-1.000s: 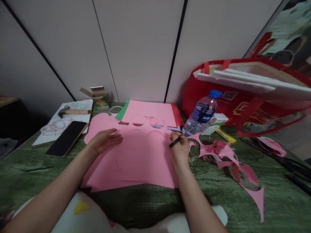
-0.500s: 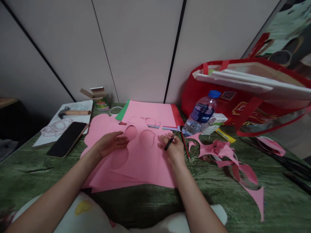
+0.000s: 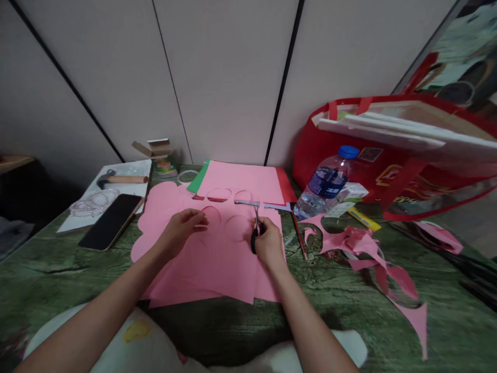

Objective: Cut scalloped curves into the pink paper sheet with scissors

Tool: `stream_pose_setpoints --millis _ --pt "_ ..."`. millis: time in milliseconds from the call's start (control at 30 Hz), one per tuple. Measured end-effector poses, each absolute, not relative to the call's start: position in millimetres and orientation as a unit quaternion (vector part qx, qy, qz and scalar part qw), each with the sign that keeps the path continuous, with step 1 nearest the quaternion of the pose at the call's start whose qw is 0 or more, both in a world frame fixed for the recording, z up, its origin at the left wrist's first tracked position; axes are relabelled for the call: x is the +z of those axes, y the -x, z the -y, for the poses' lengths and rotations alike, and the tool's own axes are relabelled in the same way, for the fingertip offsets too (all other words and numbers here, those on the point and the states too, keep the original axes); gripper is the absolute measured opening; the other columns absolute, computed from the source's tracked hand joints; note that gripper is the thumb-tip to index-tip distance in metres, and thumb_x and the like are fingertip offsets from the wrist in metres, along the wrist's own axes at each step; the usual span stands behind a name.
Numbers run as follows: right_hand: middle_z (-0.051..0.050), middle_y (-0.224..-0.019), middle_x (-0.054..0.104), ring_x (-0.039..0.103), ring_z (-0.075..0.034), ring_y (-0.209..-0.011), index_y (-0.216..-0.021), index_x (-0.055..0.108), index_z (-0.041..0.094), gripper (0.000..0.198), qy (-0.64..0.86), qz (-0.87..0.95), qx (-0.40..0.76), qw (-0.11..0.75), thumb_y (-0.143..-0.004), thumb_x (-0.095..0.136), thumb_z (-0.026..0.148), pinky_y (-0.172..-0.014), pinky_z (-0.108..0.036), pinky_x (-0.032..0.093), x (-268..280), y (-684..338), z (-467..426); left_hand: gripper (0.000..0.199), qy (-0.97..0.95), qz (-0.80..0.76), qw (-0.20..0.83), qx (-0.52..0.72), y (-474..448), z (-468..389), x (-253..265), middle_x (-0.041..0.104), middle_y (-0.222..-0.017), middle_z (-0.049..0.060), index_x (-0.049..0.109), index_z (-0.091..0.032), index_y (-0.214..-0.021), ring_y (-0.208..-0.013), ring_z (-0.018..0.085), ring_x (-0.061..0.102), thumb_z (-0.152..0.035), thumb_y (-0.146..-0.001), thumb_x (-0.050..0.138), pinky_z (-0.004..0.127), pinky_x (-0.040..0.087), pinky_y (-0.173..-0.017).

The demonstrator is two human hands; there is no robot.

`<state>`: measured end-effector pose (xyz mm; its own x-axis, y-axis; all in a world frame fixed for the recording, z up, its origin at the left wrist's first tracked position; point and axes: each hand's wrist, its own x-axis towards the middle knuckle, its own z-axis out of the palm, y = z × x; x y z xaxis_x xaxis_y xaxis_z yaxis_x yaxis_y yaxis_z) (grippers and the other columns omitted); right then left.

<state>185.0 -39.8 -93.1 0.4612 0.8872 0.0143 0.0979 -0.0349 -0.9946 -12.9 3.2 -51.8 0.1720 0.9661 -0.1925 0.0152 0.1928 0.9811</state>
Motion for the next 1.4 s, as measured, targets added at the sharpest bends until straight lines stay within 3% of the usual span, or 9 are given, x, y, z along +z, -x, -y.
stream_pose_setpoints --millis 200,433,633,733,800,900,967,1233,1400 --pt "0.005 -0.057 0.061 0.061 -0.012 -0.053 -0.072 0.055 0.018 0.043 0.538 0.243 0.483 0.647 -0.036 0.08 0.017 -0.052 -0.022 0.052 -82.6 -192.2 37.7 0.042 -0.568 -0.511 0.585 0.274 20.7 -4.5 -51.9 0.053 -0.033 0.001 0.058 -0.011 -0.047 -0.029 0.012 0.047 -0.047 -0.068 0.056 0.025 0.035 -0.038" --pt "0.004 -0.053 0.062 0.064 -0.015 -0.054 -0.067 0.056 0.018 0.037 0.475 0.161 0.554 0.665 -0.038 0.08 0.016 -0.056 -0.024 0.057 -76.7 -199.3 35.8 0.036 -0.527 -0.426 0.698 0.233 9.3 4.9 -52.5 0.066 -0.075 0.009 0.063 -0.009 -0.077 -0.064 0.013 0.06 -0.044 -0.075 0.053 0.026 0.046 -0.064" --pt "0.005 -0.063 0.064 0.062 -0.009 -0.057 -0.074 0.057 0.019 0.044 0.455 0.186 0.497 0.715 -0.038 0.082 0.014 -0.058 -0.019 0.053 -71.8 -189.6 36.7 0.036 -0.371 -0.267 0.873 0.169 0.9 19.0 -52.9 0.063 -0.081 0.007 0.055 -0.013 -0.096 -0.07 0.018 0.06 -0.029 -0.066 0.067 0.033 0.051 -0.059" --pt "0.005 -0.067 0.063 0.061 -0.009 -0.062 -0.075 0.057 0.019 0.042 0.454 0.222 0.468 0.725 -0.041 0.082 0.018 -0.061 -0.019 0.05 -71.9 -186.4 37.3 0.029 -0.441 -0.301 0.822 0.2 0.5 23.5 -47.8 0.062 -0.075 0.005 0.057 -0.014 -0.087 -0.067 0.016 0.059 -0.026 -0.063 0.069 0.029 0.049 -0.055" --pt "0.005 -0.069 0.061 0.06 -0.01 -0.064 -0.078 0.057 0.02 0.037 0.461 0.246 0.449 0.725 -0.049 0.079 0.025 -0.061 -0.022 0.049 -73.1 -186.2 38.3 0.02 -0.542 -0.372 0.699 0.28 2.3 23.4 -43.0 0.055 -0.058 0.0 0.057 -0.014 -0.067 -0.055 0.012 0.053 -0.029 -0.062 0.069 0.022 0.043 -0.049" --pt "0.003 -0.074 0.059 0.058 -0.012 -0.07 -0.082 0.056 0.02 0.032 0.477 0.283 0.421 0.718 -0.058 0.073 0.033 -0.065 -0.026 0.048 -72.8 -182.9 42.8 0.037 -0.619 -0.502 0.444 0.41 5.3 19.5 -39.3 0.032 -0.039 -0.007 0.04 -0.017 -0.042 -0.038 0.005 0.032 -0.036 -0.063 0.065 0.019 0.024 -0.036" --pt "0.002 -0.075 0.059 0.057 -0.013 -0.073 -0.082 0.056 0.02 0.033 0.487 0.313 0.41 0.705 -0.057 0.074 0.033 -0.067 -0.028 0.047 -70.1 -175.3 47.7 0.046 -0.619 -0.543 0.371 0.429 5.8 16.2 -40.6 0.024 -0.037 -0.007 0.031 -0.018 -0.037 -0.036 0.004 0.024 -0.041 -0.066 0.06 0.021 0.017 -0.035" --pt "0.004 -0.064 0.051 0.049 -0.012 -0.059 -0.067 0.05 0.018 0.039 0.558 0.323 0.369 0.669 -0.045 0.078 0.034 -0.057 -0.025 0.041 -71.1 -149.0 48.3 0.048 -0.644 -0.493 0.431 0.395 0.5 16.2 -49.6 0.023 -0.038 -0.007 0.029 -0.019 -0.039 -0.034 0.004 0.024 -0.046 -0.07 0.053 0.021 0.016 -0.034" --pt "0.003 -0.067 0.049 0.049 -0.011 -0.058 -0.073 0.044 0.02 0.034 0.561 0.257 0.354 0.703 -0.073 0.047 0.054 -0.055 -0.025 0.041 -77.7 -169.2 40.0 0.046 -0.592 -0.493 0.485 0.414 -2.7 18.2 -46.4 0.024 -0.035 -0.008 0.032 -0.018 -0.038 -0.032 0.004 0.023 -0.042 -0.069 0.057 0.02 0.016 -0.033"
